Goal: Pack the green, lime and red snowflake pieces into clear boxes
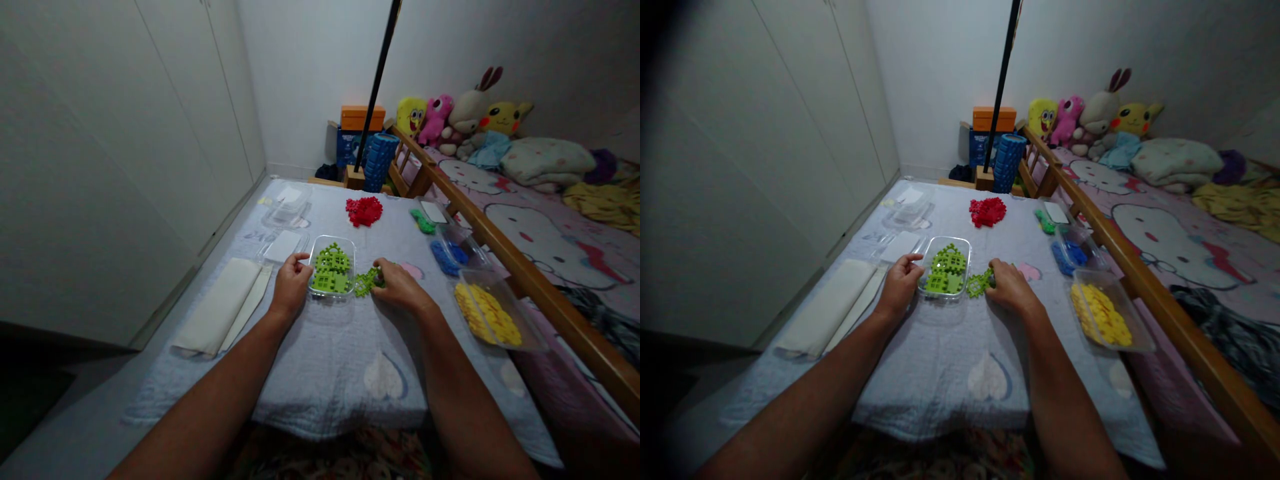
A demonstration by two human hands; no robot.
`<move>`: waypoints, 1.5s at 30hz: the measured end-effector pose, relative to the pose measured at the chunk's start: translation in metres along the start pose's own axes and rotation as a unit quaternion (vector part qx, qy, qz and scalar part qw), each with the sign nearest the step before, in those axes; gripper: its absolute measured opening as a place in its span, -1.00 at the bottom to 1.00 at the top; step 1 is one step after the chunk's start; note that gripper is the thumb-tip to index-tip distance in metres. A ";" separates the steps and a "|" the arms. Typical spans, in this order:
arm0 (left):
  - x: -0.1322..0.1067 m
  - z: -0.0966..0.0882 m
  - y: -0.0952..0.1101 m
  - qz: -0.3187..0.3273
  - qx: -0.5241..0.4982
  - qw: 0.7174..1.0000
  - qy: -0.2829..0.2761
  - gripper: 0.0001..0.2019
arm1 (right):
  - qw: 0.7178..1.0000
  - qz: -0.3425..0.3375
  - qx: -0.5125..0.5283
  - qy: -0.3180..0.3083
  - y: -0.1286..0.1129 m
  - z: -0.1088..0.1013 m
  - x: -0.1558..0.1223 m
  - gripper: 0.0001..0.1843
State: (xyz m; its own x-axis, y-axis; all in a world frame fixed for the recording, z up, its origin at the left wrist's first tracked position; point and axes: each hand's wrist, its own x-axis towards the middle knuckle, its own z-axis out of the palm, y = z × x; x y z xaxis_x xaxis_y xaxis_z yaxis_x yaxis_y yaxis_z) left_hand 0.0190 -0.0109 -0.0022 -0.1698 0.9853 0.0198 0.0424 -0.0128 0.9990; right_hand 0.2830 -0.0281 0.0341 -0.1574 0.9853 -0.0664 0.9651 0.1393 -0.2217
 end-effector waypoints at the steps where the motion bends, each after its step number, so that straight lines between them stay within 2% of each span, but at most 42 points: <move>1: 0.000 0.000 0.000 -0.001 -0.001 1.000 0.000 -0.63 | 1.000 -0.006 0.004 0.015 0.001 0.002 0.000 -0.43; 4: 0.000 0.001 0.001 -0.001 -0.007 1.000 0.001 -0.62 | 0.999 -0.018 0.001 0.041 0.004 0.007 -0.002 -0.40; 10: -0.001 0.000 0.002 -0.002 -0.002 1.000 0.002 -0.63 | 0.998 -0.035 -0.008 0.049 0.006 0.009 -0.002 -0.54; 15: 0.001 0.000 -0.001 0.003 -0.001 1.000 0.001 -0.64 | 0.995 -0.034 0.029 0.091 0.008 -0.004 0.001 -0.50; 20: 0.000 0.000 -0.001 -0.003 -0.009 1.000 0.001 -0.64 | 0.973 -0.120 0.144 0.136 -0.011 -0.021 0.007 -0.41; 23: 0.001 0.001 -0.001 -0.002 -0.014 1.000 0.001 -0.64 | 0.965 -0.158 0.175 0.113 -0.034 -0.027 0.011 -0.45; 27: 0.001 0.000 -0.003 -0.003 -0.020 1.000 -0.004 -0.63 | 0.971 -0.182 0.146 0.060 -0.062 -0.027 0.017 -0.49; 32: 0.002 0.000 -0.004 0.001 -0.016 1.000 -0.003 -0.63 | 0.981 -0.175 0.079 0.015 -0.076 -0.020 0.021 -0.50; 37: 0.000 0.001 0.000 -0.003 -0.016 1.000 -0.004 -0.62 | 0.984 -0.161 0.073 -0.011 -0.070 -0.018 0.019 -0.54; 42: -0.001 0.001 0.002 -0.008 -0.015 1.000 -0.001 -0.63 | 0.981 -0.147 0.121 0.040 -0.048 -0.021 0.019 -0.59; 45: 0.000 0.000 0.001 -0.004 -0.007 1.000 0.000 -0.64 | 0.980 -0.111 0.147 0.073 -0.029 -0.025 0.020 -0.65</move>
State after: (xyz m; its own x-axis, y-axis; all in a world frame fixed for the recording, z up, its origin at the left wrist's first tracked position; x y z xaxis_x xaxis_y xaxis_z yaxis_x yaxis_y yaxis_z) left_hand 0.0196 -0.0113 -0.0013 -0.1700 0.9854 0.0125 0.0264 -0.0081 0.9996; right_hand 0.2568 -0.0101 0.0634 -0.3051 0.9403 0.1512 0.8049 0.3394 -0.4867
